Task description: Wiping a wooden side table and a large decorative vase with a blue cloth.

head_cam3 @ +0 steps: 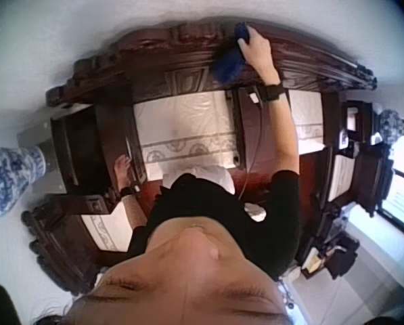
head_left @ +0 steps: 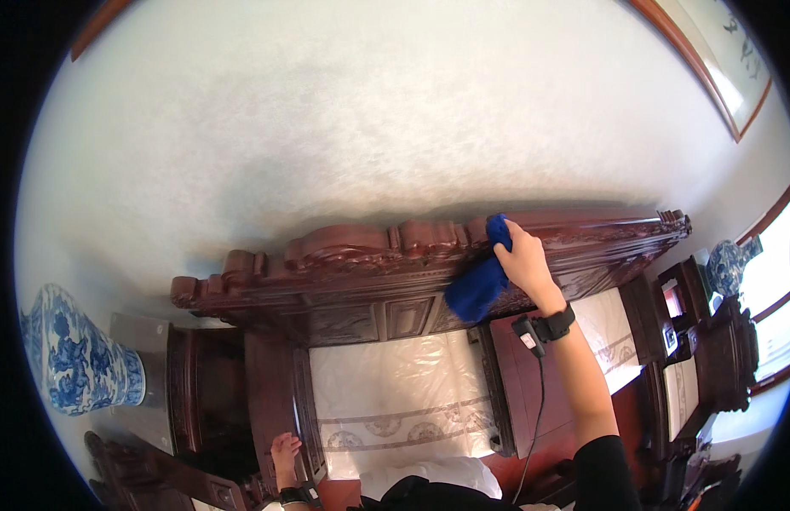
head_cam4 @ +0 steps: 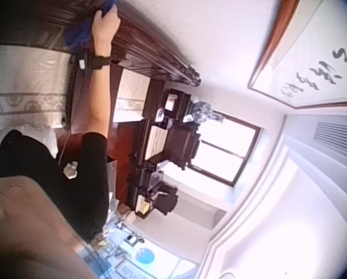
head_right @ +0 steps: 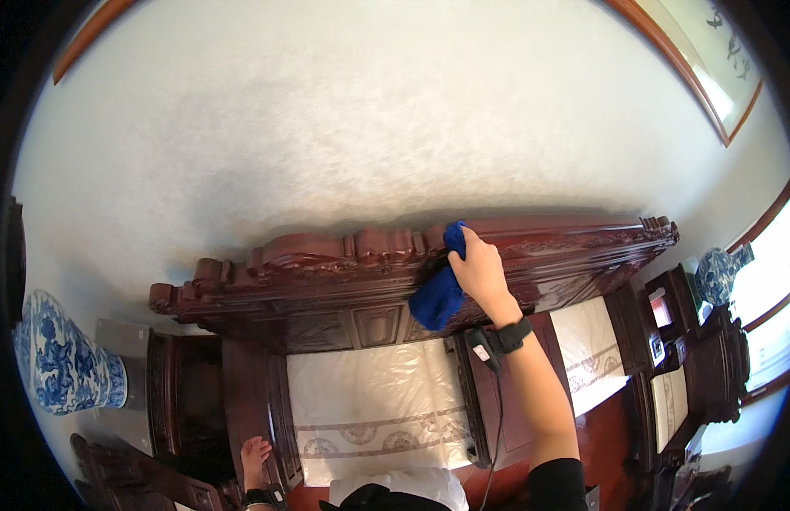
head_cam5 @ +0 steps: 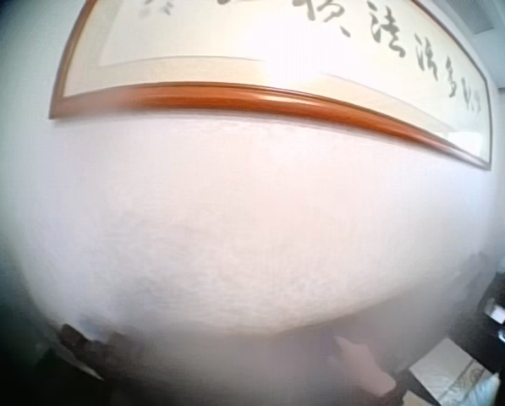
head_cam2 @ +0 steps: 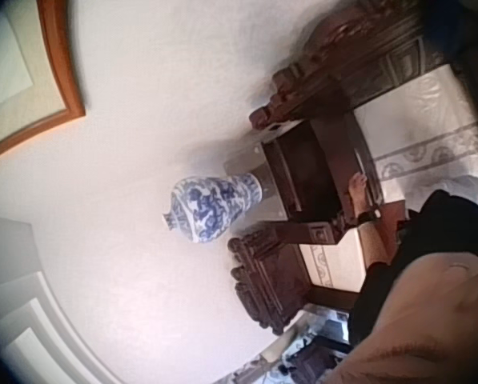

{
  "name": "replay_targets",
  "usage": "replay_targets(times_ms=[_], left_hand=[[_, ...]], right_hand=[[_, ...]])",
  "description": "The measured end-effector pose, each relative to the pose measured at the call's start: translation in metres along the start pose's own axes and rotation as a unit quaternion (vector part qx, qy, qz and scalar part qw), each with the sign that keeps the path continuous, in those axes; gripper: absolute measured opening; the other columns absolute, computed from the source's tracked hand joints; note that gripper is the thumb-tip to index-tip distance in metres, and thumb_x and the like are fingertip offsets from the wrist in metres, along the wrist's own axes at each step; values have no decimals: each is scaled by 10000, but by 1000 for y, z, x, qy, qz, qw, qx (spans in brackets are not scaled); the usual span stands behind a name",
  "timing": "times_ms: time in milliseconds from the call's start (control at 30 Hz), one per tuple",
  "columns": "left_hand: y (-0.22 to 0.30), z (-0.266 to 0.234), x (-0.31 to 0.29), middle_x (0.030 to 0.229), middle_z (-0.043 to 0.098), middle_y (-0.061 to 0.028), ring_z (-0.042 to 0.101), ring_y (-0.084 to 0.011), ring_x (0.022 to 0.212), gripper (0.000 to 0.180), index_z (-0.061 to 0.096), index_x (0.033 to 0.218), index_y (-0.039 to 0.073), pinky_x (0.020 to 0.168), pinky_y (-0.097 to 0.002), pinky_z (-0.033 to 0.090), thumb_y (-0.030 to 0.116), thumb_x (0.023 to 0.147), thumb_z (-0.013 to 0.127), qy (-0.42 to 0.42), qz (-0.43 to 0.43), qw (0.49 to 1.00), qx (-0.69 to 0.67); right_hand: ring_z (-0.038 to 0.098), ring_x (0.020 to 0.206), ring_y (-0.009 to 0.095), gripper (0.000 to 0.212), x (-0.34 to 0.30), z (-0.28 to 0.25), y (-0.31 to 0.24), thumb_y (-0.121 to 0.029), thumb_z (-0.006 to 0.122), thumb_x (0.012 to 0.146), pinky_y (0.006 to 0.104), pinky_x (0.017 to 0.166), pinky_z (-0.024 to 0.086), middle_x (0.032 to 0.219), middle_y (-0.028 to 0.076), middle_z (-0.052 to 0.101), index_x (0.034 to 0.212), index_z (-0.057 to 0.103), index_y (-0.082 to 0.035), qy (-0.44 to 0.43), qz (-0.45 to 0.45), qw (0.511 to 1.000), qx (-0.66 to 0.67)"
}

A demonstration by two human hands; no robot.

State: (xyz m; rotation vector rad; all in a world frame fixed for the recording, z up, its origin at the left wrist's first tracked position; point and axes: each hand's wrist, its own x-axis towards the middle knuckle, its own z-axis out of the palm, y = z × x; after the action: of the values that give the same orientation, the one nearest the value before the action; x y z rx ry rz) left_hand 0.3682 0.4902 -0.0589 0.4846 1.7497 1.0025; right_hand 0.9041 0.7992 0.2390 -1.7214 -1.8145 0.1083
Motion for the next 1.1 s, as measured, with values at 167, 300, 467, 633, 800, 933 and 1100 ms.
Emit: replay_targets(times_ms=[167,300,467,633,800,933,1100], left_hand=[[24,19,-1,915,646,-69,632,-162,808,251,561,1061,75,717,-285,465,273,907,554,-6,21,999,28],[34,27,4,914,644,-64,625,-152,807,249,562,1053,77,720,-272,454,282,911,554,-47,64,996,26],[38,25,-2,888,635,-54,613,-133,771,243,556,1049,72,660,-239,434,274,913,555,-19,60,998,17],[44,23,-6,877,633,-60,618,-139,762,255,550,1051,56,631,-227,429,269,911,562,11,19,999,44],[51,21,-37,1008,611,-58,595,-168,911,218,593,1052,22,807,-288,491,194,934,528,-60,411,865,282],[63,41,-51,1085,597,-79,599,-240,957,209,595,1057,10,838,-319,492,144,932,494,-38,48,997,-56],[51,25,-16,874,632,-66,628,-155,772,245,545,1059,41,651,-243,457,238,913,561,37,-30,995,84]], right_hand=[[588,907,423,415,21,10,-11,-163,590,765,463,817,475,945,288,604,1128,559,36,21,42,999,1],[573,928,433,410,3,2,-10,-150,583,767,461,837,468,944,289,602,1134,559,32,20,60,998,16],[578,517,109,365,-43,-29,12,-32,490,808,253,426,454,790,86,641,1160,571,15,-53,197,923,327],[577,617,83,355,-59,-31,30,10,466,804,209,515,467,865,29,640,1140,579,30,33,268,779,567],[596,830,106,331,-45,-52,8,0,481,817,214,771,466,975,70,642,1129,581,50,119,238,789,553],[593,844,106,302,-28,-48,9,-18,506,825,213,776,460,967,74,648,1102,597,60,149,223,823,500],[583,840,100,280,-12,-22,9,-27,518,833,219,771,458,944,65,646,1089,605,45,139,228,816,512]])
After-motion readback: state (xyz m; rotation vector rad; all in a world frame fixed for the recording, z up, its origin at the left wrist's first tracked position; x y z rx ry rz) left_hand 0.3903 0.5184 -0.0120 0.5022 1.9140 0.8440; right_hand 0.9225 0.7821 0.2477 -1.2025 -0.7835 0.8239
